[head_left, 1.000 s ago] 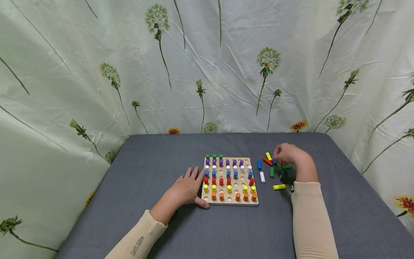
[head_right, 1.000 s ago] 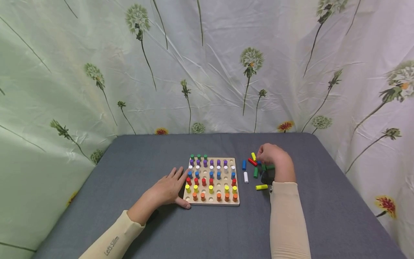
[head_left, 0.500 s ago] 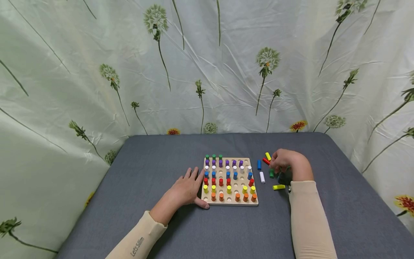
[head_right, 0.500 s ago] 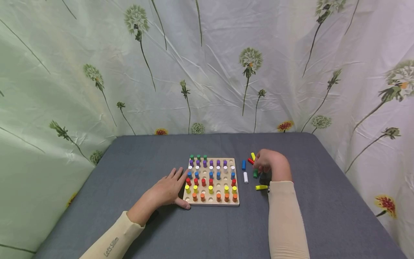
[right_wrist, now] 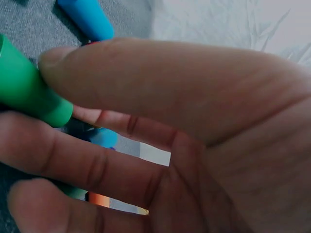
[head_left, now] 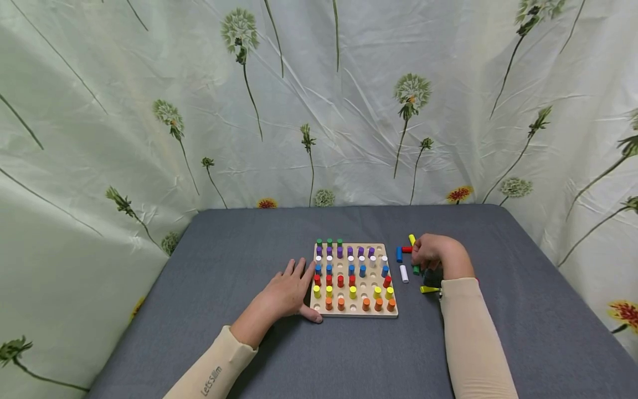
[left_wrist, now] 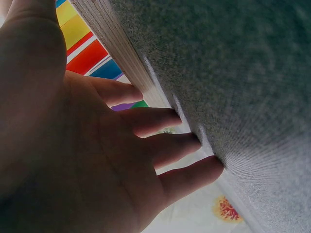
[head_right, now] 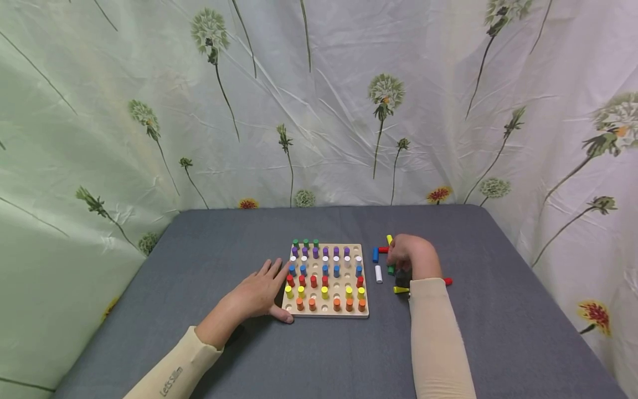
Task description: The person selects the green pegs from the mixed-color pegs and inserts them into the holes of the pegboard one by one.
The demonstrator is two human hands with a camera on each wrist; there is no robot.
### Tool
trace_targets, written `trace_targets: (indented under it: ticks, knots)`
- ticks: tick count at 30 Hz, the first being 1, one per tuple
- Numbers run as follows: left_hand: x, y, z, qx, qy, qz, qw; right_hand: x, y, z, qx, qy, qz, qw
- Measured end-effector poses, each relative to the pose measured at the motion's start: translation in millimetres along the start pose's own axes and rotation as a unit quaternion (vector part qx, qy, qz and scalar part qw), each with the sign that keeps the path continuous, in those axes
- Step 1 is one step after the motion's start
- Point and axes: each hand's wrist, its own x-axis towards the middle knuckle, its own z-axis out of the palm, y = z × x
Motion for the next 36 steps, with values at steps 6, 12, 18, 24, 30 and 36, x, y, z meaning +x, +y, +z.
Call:
trace_targets:
  ticks: [6, 12, 18, 24, 30, 36]
  knots:
    - [0.4, -0.3, 1.0, 0.003, 0.000, 0.000, 1.0000, -0.5, -7, 3, -0.025, 0.007, -0.001, 0.9997]
    - [0.7, -0.1, 0.9, 0.003, -0.001, -0.001, 1.0000, 1.3, -14, 6, -0.059, 0.011, 0.007, 0.9982]
    - [1.1, -0.3, 1.1, 0.004, -0.002, 0.000, 1.0000, 4.8, -19, 9, -0.062, 0.005, 0.014, 0.9980]
    - [0.7, -0.4, 0.6, 0.007, -0.005, -0.002, 1.0000, 6.0, -20, 10, -0.063, 0.007, 0.025, 0.9977]
    - [-1.1, 0.2, -0.4, 0.009, -0.002, 0.000, 1.0000, 8.3, -19, 11, -0.063, 0.002, 0.024, 0.9977]
    - [-1.3, 0.6, 0.1, 0.005, -0.001, -0.001, 1.0000, 8.2, -20, 10, -0.065, 0.005, 0.022, 0.9976]
